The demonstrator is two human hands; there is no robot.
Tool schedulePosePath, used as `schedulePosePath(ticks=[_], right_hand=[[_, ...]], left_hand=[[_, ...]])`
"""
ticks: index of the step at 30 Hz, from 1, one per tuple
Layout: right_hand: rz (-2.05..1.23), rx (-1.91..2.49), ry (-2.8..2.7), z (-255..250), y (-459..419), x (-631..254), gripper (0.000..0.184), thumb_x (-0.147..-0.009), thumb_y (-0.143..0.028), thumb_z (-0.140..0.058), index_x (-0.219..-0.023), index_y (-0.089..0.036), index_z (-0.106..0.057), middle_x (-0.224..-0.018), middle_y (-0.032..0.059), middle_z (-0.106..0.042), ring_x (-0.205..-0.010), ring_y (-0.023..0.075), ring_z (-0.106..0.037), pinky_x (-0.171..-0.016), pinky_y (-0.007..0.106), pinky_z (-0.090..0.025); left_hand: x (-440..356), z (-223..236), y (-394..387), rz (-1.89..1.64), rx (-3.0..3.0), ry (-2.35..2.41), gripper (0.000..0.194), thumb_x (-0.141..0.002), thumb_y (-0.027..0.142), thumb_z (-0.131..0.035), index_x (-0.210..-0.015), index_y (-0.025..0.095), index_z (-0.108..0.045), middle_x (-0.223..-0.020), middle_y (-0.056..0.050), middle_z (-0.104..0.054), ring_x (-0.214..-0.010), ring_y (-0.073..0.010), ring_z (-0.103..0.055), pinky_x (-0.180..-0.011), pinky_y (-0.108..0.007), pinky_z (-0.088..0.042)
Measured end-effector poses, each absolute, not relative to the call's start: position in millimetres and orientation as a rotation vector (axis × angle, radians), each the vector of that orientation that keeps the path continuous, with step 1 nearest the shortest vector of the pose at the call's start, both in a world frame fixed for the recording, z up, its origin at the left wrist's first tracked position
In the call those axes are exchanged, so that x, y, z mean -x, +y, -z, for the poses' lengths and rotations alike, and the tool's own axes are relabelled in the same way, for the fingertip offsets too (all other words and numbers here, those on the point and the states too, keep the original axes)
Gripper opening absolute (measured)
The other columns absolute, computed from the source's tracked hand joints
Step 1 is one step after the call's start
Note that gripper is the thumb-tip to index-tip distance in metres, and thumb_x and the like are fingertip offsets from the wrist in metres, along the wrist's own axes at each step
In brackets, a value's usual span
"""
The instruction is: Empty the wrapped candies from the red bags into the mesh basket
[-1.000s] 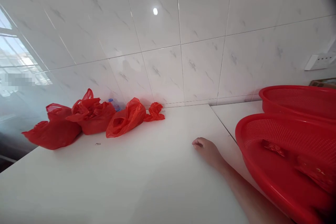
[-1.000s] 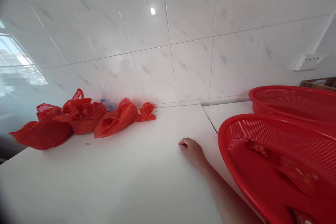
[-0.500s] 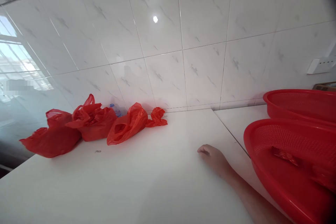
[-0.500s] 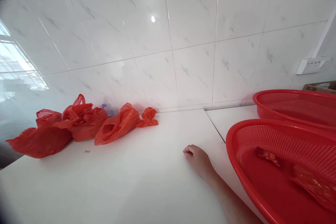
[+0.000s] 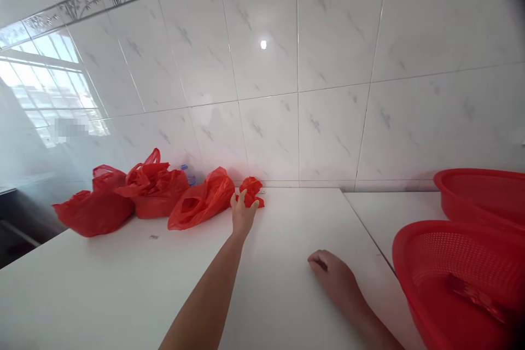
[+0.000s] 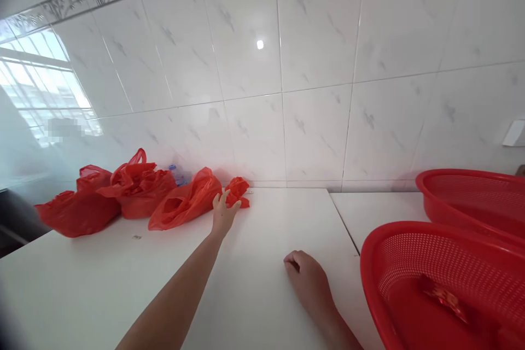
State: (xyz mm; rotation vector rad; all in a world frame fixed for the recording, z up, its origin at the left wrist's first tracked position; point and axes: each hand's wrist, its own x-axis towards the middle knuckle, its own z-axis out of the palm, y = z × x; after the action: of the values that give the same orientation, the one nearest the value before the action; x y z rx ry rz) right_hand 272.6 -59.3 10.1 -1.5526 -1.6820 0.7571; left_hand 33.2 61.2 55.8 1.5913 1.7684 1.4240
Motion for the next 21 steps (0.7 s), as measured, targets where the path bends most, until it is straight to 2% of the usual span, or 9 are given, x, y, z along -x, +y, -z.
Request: schedulePosePath(ticks=[2, 3, 7, 10, 13, 15, 18, 21], right_hand=[[-0.741, 1.559, -1.683, -9.3, -57.9, -272.3, 0.018, -0.078, -0.032, -0.042, -0.071, -0.025, -0.058, -0.074, -0.0019, -0.064, -0.071, 0.0183, -0.058, -0.061, 0.027, -0.041], [-0.739, 1.567, -1.684, -9.0, -57.1, -272.0, 0.018, -0.078, -0.032, -0.042, -0.071, -0.025, -0.058, -0.075, -0.0018, -0.064, -0.071, 0.0184, -0.058, -0.062, 0.027, -0.041], [-0.757, 1.608, -1.688, -8.5, -53.3, -271.7, 0.019, -0.078, -0.032, -0.042, -0.07, -0.024, -0.058, -0.074, -0.0017, -0.064, -0.071, 0.0183, -0.058, -0.062, 0.027, -0.042], [-0.77, 1.595, -1.642, -7.7, -50.1, -274.2, 0.023, -0.081, -0.039, -0.043, -0.074, -0.024, -0.059, -0.075, -0.0006, -0.065, -0.072, 0.0191, -0.059, -0.062, 0.028, -0.042], [-0.845, 1.492, -1.439, -6.5, -47.6, -277.3, 0.031, -0.081, -0.048, -0.048, -0.096, -0.023, -0.06, -0.087, 0.0027, -0.065, -0.078, 0.0201, -0.06, -0.067, 0.029, -0.046], [-0.935, 1.366, -1.277, -7.1, -47.5, -277.7, 0.047, -0.078, -0.053, -0.053, -0.114, -0.022, -0.053, -0.095, 0.0058, -0.064, -0.079, 0.0205, -0.061, -0.068, 0.031, -0.047], [-1.118, 1.112, -1.156, -12.2, -49.8, -274.6, 0.067, -0.073, -0.058, -0.059, -0.127, -0.024, -0.042, -0.107, 0.0094, -0.063, -0.081, 0.0214, -0.063, -0.07, 0.034, -0.049], [-1.153, 1.042, -1.109, -19.5, -52.6, -270.3, 0.056, -0.071, -0.057, -0.062, -0.115, -0.023, -0.054, -0.103, 0.0089, -0.065, -0.086, 0.0232, -0.062, -0.074, 0.035, -0.049]], left_hand=[[-36.0, -43.7, 74.9, -1.436, -1.619, 1.813, 0.065, -0.08, 0.049, -0.054, -0.139, 0.03, -0.032, -0.155, -0.008, -0.002, -0.138, -0.0307, -0.021, -0.101, -0.042, -0.035], [-36.6, -37.4, 79.8, -1.433, -1.617, 1.827, 0.065, -0.08, 0.049, -0.054, -0.139, 0.031, -0.032, -0.155, -0.007, -0.002, -0.138, -0.0303, -0.021, -0.101, -0.042, -0.035], [-36.0, -16.2, 91.1, -1.349, -1.613, 1.869, 0.053, -0.082, 0.037, -0.052, -0.133, 0.021, -0.045, -0.146, -0.014, -0.033, -0.133, -0.0313, -0.033, -0.102, -0.041, -0.034], [-38.1, -7.5, 85.7, -1.323, -1.814, 1.802, 0.052, -0.083, 0.026, -0.048, -0.134, 0.017, -0.044, -0.144, -0.015, -0.037, -0.133, -0.0292, -0.033, -0.105, -0.04, -0.032], [-49.2, -2.6, 60.3, -1.198, -2.206, 1.668, 0.059, -0.081, 0.021, -0.048, -0.139, 0.017, -0.037, -0.148, -0.013, -0.031, -0.131, -0.0291, -0.036, -0.104, -0.043, -0.034], [-61.3, -2.0, 32.4, -1.051, -2.544, 1.483, 0.062, -0.081, 0.019, -0.047, -0.141, 0.019, -0.031, -0.15, -0.011, -0.027, -0.132, -0.0288, -0.033, -0.104, -0.046, -0.035], [-80.2, -6.5, -14.7, -0.836, -2.85, 1.157, 0.062, -0.077, 0.015, -0.052, -0.137, 0.019, -0.038, -0.149, -0.01, -0.028, -0.135, -0.0319, -0.026, -0.102, -0.047, -0.037], [-92.5, -12.6, -49.5, -0.748, -2.873, 0.817, 0.042, -0.075, 0.012, -0.053, -0.116, 0.022, -0.055, -0.128, -0.007, -0.054, -0.12, -0.0273, -0.045, -0.098, -0.043, -0.04]])
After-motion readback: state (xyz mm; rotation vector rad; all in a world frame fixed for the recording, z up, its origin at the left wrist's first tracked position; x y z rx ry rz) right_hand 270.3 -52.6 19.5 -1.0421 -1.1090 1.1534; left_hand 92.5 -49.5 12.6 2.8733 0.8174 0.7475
